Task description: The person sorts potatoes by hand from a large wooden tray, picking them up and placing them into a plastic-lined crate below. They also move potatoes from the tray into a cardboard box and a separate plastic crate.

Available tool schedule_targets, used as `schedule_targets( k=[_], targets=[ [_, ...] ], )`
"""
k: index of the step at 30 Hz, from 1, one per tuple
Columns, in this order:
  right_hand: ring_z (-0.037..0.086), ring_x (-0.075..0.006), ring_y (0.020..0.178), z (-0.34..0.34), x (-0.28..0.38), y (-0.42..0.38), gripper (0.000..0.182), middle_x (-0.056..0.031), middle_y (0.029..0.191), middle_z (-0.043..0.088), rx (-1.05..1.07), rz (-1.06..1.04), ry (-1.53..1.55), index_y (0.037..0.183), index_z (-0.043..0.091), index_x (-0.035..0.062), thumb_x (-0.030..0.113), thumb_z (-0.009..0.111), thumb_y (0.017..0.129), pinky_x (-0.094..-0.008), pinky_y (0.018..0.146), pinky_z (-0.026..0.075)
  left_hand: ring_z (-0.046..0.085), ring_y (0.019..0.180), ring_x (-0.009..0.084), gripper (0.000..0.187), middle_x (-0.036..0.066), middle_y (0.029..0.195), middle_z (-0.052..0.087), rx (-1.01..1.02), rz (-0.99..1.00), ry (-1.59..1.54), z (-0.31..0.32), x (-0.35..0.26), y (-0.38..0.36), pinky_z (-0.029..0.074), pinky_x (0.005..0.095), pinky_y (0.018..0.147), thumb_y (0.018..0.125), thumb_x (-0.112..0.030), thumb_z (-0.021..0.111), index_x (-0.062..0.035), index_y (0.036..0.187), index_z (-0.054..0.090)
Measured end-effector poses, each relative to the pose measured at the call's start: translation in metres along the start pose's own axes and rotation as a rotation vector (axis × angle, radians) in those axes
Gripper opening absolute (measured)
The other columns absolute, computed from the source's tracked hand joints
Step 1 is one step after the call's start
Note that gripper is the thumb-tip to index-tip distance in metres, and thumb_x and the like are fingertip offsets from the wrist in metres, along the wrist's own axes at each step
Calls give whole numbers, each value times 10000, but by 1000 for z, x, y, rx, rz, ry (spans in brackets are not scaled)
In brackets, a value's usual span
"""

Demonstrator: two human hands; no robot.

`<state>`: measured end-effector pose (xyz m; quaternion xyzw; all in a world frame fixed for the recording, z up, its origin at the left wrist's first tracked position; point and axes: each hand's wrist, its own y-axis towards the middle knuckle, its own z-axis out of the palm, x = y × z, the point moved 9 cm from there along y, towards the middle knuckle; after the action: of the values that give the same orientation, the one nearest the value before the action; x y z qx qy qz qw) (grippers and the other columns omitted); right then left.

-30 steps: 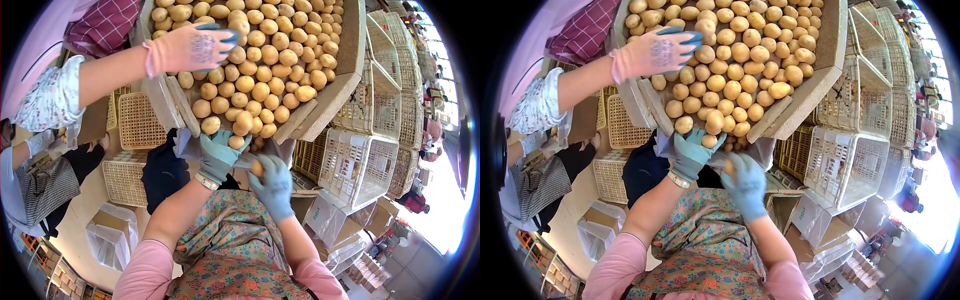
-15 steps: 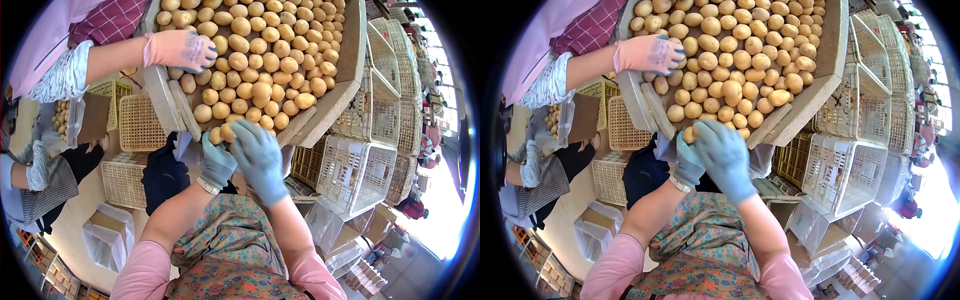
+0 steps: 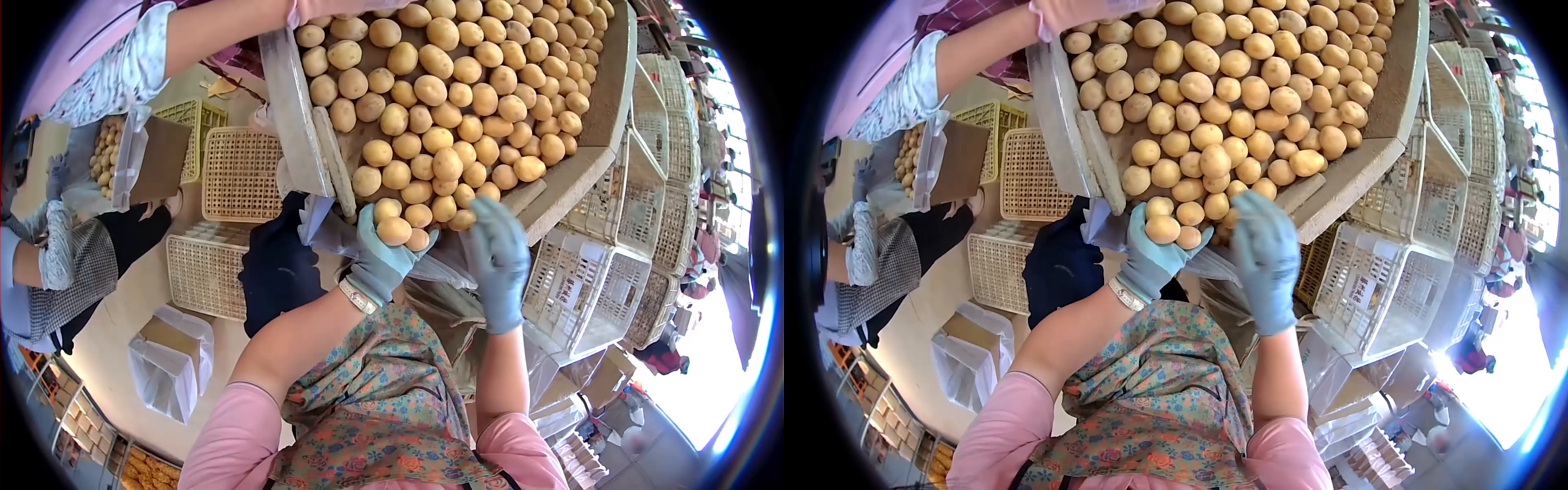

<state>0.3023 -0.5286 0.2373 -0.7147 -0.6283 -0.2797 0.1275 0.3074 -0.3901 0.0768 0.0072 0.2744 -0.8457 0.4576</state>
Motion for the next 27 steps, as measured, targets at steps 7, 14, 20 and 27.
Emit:
schedule_targets(
  k=[7,14,20,27],
  targets=[
    [744,-311,968,30,-13,-43,350,-184,1093,757,8,397,-60,1211,711,19,296,694,997,-393,886,574,641,1161,198,487,108,1298,582,-5,45,-161,27,-17,-6,629,366,925,906,-78,798,-27,1278,487],
    [697,-386,1033,92,-31,-79,519,-203,1130,713,175,533,131,1292,611,44,394,736,930,-449,874,547,625,1216,227,413,125,1363,566,-34,70,-32,4,-12,3,593,418,1001,1042,-158,580,-29,1413,451],
    [706,-390,1006,24,-122,-224,448,-197,1087,733,533,791,-356,1224,628,59,364,725,912,-453,868,553,505,1396,295,547,123,1510,471,72,16,19,-2,0,10,553,533,1092,1036,-248,639,-75,1492,390],
    [701,-337,1055,8,-62,-132,356,-183,1170,713,400,602,-55,1305,651,18,153,671,977,-421,942,558,518,1323,263,608,84,1445,456,-127,153,440,-24,6,10,577,480,1042,966,-141,718,-147,1473,383]
  ],
)
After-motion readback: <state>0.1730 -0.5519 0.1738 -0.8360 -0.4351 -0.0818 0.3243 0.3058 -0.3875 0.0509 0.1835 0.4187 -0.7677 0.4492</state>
